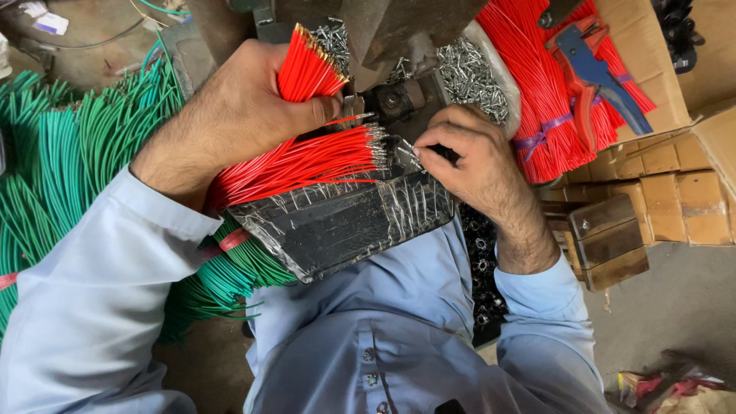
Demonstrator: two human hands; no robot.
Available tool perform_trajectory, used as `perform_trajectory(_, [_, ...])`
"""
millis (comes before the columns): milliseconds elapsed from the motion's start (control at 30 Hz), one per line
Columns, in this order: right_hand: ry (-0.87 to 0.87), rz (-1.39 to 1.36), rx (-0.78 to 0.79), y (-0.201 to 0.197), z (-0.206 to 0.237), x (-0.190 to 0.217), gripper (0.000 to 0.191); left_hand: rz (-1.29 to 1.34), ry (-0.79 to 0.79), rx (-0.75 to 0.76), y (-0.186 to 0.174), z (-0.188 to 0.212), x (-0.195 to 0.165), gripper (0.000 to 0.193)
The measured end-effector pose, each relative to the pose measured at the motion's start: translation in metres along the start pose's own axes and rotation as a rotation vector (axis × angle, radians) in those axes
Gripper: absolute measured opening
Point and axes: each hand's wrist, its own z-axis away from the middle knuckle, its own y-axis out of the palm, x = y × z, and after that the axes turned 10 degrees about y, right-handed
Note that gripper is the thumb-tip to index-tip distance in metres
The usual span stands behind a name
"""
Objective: The person holds a bundle of red insulated wires in one hand and, one at a time, inserts the stripped end of a wire with a metal terminal into a bench-mounted crimping machine, operates the press to crimp the terminal onto the wire, and places the finished wire onto a growing pile on the work surface.
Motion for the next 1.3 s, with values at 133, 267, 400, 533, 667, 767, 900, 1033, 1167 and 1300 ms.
perform_trajectory(133, [0.056, -0.092, 0.009, -0.004, -0.002, 0.007, 0.014, 0.022, -0.033, 0.002, 0.001, -0.002, -0.006, 0.022])
perform_trajectory(267, [0.145, -0.169, 0.067, -0.011, -0.008, 0.013, 0.017, 0.036, -0.01, 0.016, -0.001, -0.004, -0.006, 0.02])
perform_trajectory(400, [0.065, -0.08, 0.017, -0.002, -0.009, 0.017, 0.011, 0.087, -0.012, 0.023, 0.001, -0.003, -0.005, 0.024])
perform_trajectory(533, [0.003, -0.032, -0.017, 0.0, -0.008, 0.015, 0.012, 0.091, 0.024, 0.012, 0.002, -0.003, -0.004, 0.026])
perform_trajectory(667, [0.166, -0.171, -0.035, 0.005, -0.009, 0.013, 0.013, 0.024, 0.048, 0.007, 0.002, -0.003, -0.003, 0.023])
perform_trajectory(767, [0.141, -0.289, -0.05, 0.009, -0.013, 0.008, 0.018, 0.037, 0.064, -0.001, 0.002, -0.003, -0.002, 0.024])
perform_trajectory(900, [0.148, -0.681, -0.03, 0.018, -0.027, 0.002, 0.014, 0.027, 0.047, -0.012, 0.002, -0.003, -0.002, 0.024])
perform_trajectory(1033, [0.012, -0.77, -0.093, 0.03, -0.039, 0.006, 0.008, -0.019, 0.075, -0.034, 0.002, -0.003, 0.0, 0.021])
perform_trajectory(1167, [0.044, -0.814, -0.097, 0.045, -0.045, 0.013, 0.011, -0.038, 0.069, -0.032, 0.002, -0.003, 0.002, 0.019])
perform_trajectory(1300, [0.096, -0.835, -0.084, 0.046, -0.05, 0.011, 0.01, 0.012, 0.085, -0.022, 0.002, -0.003, 0.003, 0.018])
